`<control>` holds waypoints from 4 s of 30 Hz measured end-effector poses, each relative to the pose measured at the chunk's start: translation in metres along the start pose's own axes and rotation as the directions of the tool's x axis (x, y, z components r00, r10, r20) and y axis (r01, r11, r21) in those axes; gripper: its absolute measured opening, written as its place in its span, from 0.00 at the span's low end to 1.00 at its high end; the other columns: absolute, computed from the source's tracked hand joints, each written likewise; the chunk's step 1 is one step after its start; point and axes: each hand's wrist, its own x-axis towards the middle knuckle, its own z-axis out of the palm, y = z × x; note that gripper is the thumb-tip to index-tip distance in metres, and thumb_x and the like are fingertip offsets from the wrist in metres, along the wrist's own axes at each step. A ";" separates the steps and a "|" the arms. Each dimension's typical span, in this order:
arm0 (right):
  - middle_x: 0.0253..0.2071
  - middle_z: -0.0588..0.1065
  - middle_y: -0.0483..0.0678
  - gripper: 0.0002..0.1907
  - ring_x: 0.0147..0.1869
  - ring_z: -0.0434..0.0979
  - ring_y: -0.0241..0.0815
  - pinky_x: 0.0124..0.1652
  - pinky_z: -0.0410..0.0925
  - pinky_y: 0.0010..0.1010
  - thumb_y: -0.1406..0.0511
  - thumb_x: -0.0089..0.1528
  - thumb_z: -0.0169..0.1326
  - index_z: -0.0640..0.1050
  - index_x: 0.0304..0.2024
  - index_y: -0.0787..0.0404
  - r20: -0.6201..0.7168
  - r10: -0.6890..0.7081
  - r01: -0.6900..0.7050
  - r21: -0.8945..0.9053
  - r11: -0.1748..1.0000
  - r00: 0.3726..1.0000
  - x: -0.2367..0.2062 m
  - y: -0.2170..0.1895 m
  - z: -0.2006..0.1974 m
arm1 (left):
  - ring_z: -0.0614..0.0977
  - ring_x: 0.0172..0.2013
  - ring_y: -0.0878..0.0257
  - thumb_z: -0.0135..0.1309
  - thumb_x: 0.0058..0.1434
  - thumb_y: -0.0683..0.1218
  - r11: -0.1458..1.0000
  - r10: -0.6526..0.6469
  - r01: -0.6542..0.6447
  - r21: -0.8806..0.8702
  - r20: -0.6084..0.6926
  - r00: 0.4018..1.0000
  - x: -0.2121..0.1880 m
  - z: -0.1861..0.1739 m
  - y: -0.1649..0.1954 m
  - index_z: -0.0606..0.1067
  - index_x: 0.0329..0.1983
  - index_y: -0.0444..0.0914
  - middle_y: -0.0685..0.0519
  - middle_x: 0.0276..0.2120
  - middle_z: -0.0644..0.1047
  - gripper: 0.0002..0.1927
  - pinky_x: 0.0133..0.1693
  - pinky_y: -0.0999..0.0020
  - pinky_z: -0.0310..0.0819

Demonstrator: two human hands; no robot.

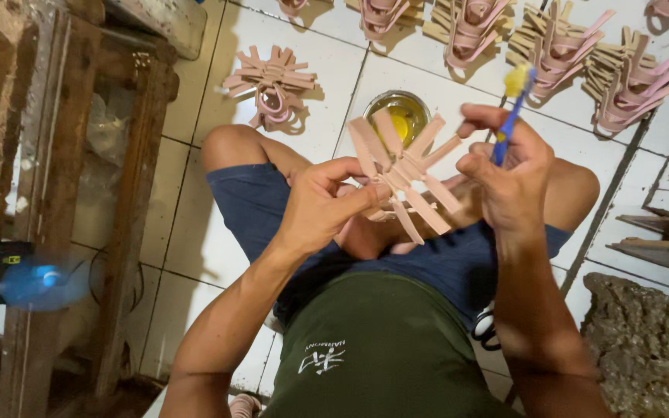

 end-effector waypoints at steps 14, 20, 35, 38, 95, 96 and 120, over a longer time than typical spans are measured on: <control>0.29 0.76 0.45 0.04 0.27 0.69 0.27 0.27 0.59 0.17 0.75 0.62 0.64 0.82 0.38 0.70 0.055 0.154 -0.149 -0.079 0.986 0.987 0.006 0.018 -0.007 | 0.72 0.21 0.73 0.56 0.70 0.47 0.993 -0.082 0.088 0.081 -0.072 0.994 -0.001 0.004 -0.004 0.79 0.48 0.29 0.54 0.27 0.79 0.14 0.21 0.78 0.60; 0.30 0.78 0.46 0.04 0.29 0.72 0.28 0.29 0.63 0.18 0.74 0.62 0.64 0.82 0.39 0.70 0.095 0.140 -0.126 -0.146 0.981 0.986 0.006 0.015 0.000 | 0.84 0.43 0.66 0.60 0.65 0.42 0.997 -0.072 0.074 -0.027 0.064 0.995 0.007 0.009 0.000 0.76 0.57 0.27 0.47 0.46 0.83 0.19 0.44 0.71 0.81; 0.44 0.79 0.47 0.17 0.29 0.70 0.25 0.30 0.65 0.12 0.76 0.52 0.58 0.81 0.45 0.68 0.104 -0.112 0.099 0.130 0.987 0.988 0.009 -0.003 0.003 | 0.77 0.24 0.71 0.58 0.66 0.42 0.926 -0.254 0.278 -0.254 0.124 0.959 0.006 -0.014 -0.011 0.78 0.48 0.24 0.42 0.36 0.82 0.15 0.24 0.79 0.66; 0.53 0.78 0.48 0.23 0.28 0.66 0.19 0.29 0.63 0.09 0.79 0.53 0.61 0.79 0.51 0.67 0.284 -0.093 0.117 -0.069 0.991 0.954 0.008 -0.013 0.006 | 0.66 0.12 0.74 0.56 0.68 0.45 0.850 -0.336 0.403 -0.339 0.241 0.911 0.004 -0.023 -0.015 0.78 0.45 0.23 0.40 0.33 0.83 0.16 0.14 0.79 0.53; 0.32 0.75 0.47 0.15 0.32 0.72 0.29 0.33 0.66 0.18 0.77 0.56 0.67 0.81 0.45 0.74 0.144 0.161 -0.111 -0.305 0.946 0.976 -0.007 0.016 0.008 | 0.76 0.52 0.63 0.66 0.61 0.39 0.889 0.296 -0.397 0.227 0.376 0.878 -0.008 -0.022 0.030 0.82 0.50 0.36 0.50 0.56 0.72 0.14 0.57 0.71 0.71; 0.32 0.74 0.48 0.14 0.32 0.70 0.30 0.32 0.64 0.18 0.77 0.56 0.67 0.81 0.44 0.74 0.131 0.168 -0.116 -0.335 0.935 0.977 -0.007 0.015 0.010 | 0.76 0.52 0.63 0.65 0.63 0.38 0.893 0.277 -0.383 0.237 0.380 0.882 -0.007 -0.022 0.029 0.82 0.51 0.36 0.50 0.57 0.72 0.13 0.57 0.71 0.72; 0.34 0.78 0.49 0.11 0.33 0.75 0.33 0.28 0.64 0.17 0.76 0.64 0.58 0.82 0.49 0.66 0.423 -0.219 0.460 -0.634 0.622 0.879 -0.016 -0.045 0.026 | 0.82 0.50 0.66 0.56 0.68 0.35 0.970 -0.094 -0.055 0.237 0.575 0.813 0.000 -0.043 0.068 0.77 0.60 0.31 0.46 0.57 0.79 0.17 0.49 0.77 0.78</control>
